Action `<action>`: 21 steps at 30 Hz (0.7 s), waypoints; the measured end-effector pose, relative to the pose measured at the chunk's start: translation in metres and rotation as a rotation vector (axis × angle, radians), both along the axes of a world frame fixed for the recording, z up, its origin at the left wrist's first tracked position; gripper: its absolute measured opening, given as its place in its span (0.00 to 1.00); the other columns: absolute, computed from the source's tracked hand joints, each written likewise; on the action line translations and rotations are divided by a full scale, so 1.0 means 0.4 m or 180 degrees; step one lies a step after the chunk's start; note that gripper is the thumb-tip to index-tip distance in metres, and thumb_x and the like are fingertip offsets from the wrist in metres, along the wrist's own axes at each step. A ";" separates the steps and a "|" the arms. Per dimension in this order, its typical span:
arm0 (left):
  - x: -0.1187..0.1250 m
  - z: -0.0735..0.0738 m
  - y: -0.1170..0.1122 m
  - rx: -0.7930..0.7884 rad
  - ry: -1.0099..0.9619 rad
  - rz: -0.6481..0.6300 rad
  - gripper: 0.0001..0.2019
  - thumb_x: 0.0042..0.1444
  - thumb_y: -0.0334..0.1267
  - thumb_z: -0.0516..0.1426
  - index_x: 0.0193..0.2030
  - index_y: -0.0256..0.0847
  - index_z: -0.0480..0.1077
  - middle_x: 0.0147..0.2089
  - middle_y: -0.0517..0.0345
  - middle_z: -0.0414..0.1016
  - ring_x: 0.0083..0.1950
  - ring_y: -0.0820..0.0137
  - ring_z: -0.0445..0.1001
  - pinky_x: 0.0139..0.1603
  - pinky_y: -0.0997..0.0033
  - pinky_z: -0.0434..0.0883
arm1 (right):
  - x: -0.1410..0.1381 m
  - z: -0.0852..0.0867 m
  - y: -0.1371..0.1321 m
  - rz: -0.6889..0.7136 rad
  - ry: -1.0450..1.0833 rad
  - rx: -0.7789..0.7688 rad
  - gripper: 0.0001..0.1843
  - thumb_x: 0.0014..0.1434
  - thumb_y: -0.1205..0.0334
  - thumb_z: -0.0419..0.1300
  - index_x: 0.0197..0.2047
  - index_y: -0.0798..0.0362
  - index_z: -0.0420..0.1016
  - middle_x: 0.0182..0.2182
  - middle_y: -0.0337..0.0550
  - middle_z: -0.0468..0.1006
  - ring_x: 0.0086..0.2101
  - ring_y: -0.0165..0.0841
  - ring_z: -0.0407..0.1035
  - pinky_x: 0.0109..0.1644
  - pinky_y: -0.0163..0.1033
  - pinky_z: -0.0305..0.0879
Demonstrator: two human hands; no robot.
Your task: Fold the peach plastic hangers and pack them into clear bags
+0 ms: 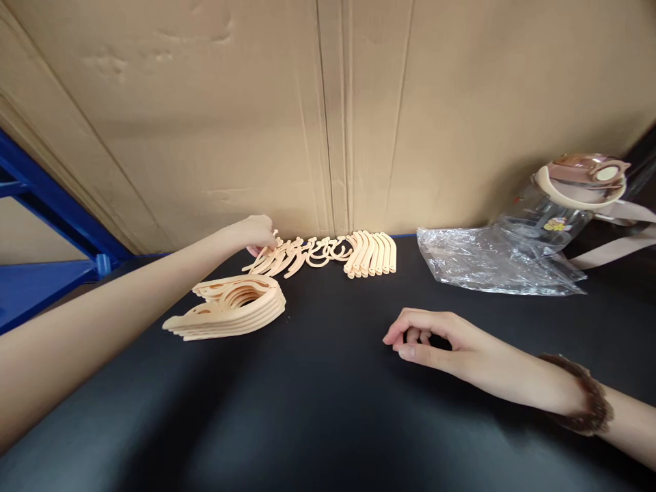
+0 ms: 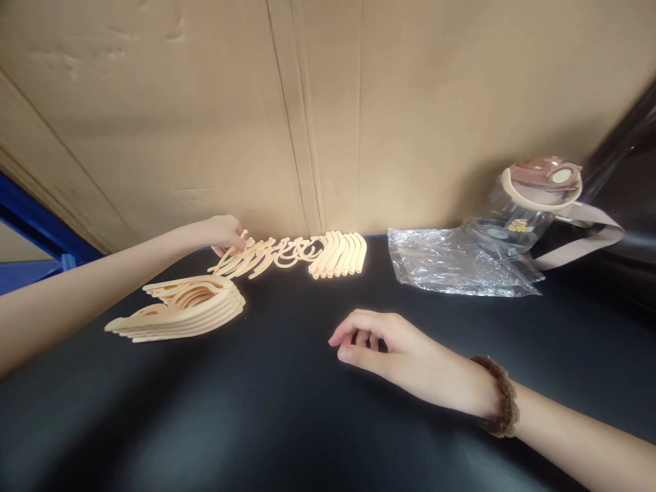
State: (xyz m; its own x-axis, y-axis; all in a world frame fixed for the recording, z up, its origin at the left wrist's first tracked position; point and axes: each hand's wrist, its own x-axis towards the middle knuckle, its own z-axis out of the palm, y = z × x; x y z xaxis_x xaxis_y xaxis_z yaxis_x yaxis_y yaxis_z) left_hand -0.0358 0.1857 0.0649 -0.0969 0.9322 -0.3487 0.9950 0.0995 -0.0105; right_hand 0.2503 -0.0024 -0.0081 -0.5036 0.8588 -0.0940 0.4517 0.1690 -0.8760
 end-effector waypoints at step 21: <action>0.066 0.087 -0.071 0.0484 0.0312 -0.1317 0.16 0.66 0.42 0.59 0.57 0.38 0.69 0.56 0.50 0.72 0.51 0.59 0.76 0.50 0.53 0.76 | -0.002 0.002 0.001 -0.0025 -0.0021 0.0022 0.16 0.66 0.45 0.58 0.45 0.47 0.76 0.37 0.37 0.75 0.37 0.32 0.65 0.43 0.39 0.61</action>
